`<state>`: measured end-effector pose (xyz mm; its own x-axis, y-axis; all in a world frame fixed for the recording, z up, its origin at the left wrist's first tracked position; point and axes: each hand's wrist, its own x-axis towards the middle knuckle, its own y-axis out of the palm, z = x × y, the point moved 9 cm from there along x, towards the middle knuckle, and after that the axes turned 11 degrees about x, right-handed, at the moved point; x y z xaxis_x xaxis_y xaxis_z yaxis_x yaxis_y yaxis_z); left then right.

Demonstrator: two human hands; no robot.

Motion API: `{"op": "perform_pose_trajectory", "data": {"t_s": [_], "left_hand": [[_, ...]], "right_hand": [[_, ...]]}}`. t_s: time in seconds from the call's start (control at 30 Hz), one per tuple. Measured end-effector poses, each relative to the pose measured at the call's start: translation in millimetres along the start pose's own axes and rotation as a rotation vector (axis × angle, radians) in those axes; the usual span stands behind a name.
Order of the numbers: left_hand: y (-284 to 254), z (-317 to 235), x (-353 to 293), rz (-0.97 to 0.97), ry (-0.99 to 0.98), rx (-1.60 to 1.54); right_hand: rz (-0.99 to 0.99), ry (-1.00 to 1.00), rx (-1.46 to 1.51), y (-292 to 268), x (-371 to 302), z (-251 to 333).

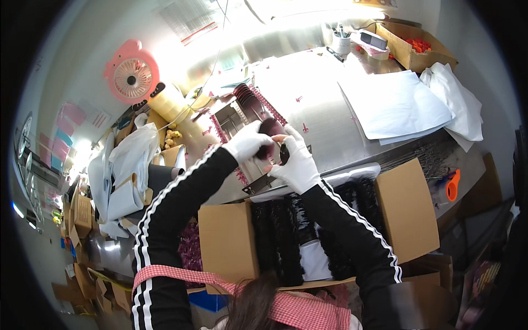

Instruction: The person repeatedly picks up small dark objects from a cardboard box and places them into slots on a metal rack. They also handle a metal rack frame, moving it around the workspace. The task involves repetitive pick-and-place actions with small components.

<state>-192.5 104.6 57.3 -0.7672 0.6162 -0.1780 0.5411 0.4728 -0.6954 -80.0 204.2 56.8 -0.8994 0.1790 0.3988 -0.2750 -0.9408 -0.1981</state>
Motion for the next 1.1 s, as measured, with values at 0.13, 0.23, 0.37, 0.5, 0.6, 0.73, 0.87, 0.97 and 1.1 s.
{"op": "perform_pose_trajectory", "data": {"t_s": [0.13, 0.23, 0.37, 0.5, 0.6, 0.73, 0.87, 0.97, 1.1], "left_hand": [[30.4, -25.0, -56.6, 0.063, -0.064, -0.301], [36.9, -28.4, -77.4, 0.267, 0.059, -0.627], [40.1, -17.9, -102.5, 0.329, 0.142, -0.789], [53.0, 16.1, -94.7, 0.191, 0.004, -0.767], [55.7, 9.5, -90.4, 0.149, -0.065, -0.839], [33.2, 52.8, -80.7, 0.508, -0.081, -0.565], [-49.8, 22.5, 4.4, 0.307, -0.013, 0.51], [-96.7, 57.0, 82.5, -0.123, 0.022, 0.808], [-126.1, 98.6, 130.5, -0.398, -0.032, 0.712]], "right_hand": [[0.104, -0.03, -0.093, 14.8, -11.9, 26.3], [0.04, -0.224, -0.067, 10.3, -24.1, 47.7], [0.164, -0.307, -0.062, 20.6, -30.4, 80.9], [0.272, -0.213, -0.098, 33.8, -26.2, 72.8], [0.275, -0.159, -0.036, 37.5, -16.1, 54.1], [0.375, -0.232, -0.016, 56.4, 0.3, 46.2], [0.105, -0.161, -0.017, 29.9, 43.4, -3.5], [0.051, 0.003, 0.003, 38.0, 77.5, -36.8], [0.053, 0.054, -0.057, 77.2, 107.7, -66.9]]}}
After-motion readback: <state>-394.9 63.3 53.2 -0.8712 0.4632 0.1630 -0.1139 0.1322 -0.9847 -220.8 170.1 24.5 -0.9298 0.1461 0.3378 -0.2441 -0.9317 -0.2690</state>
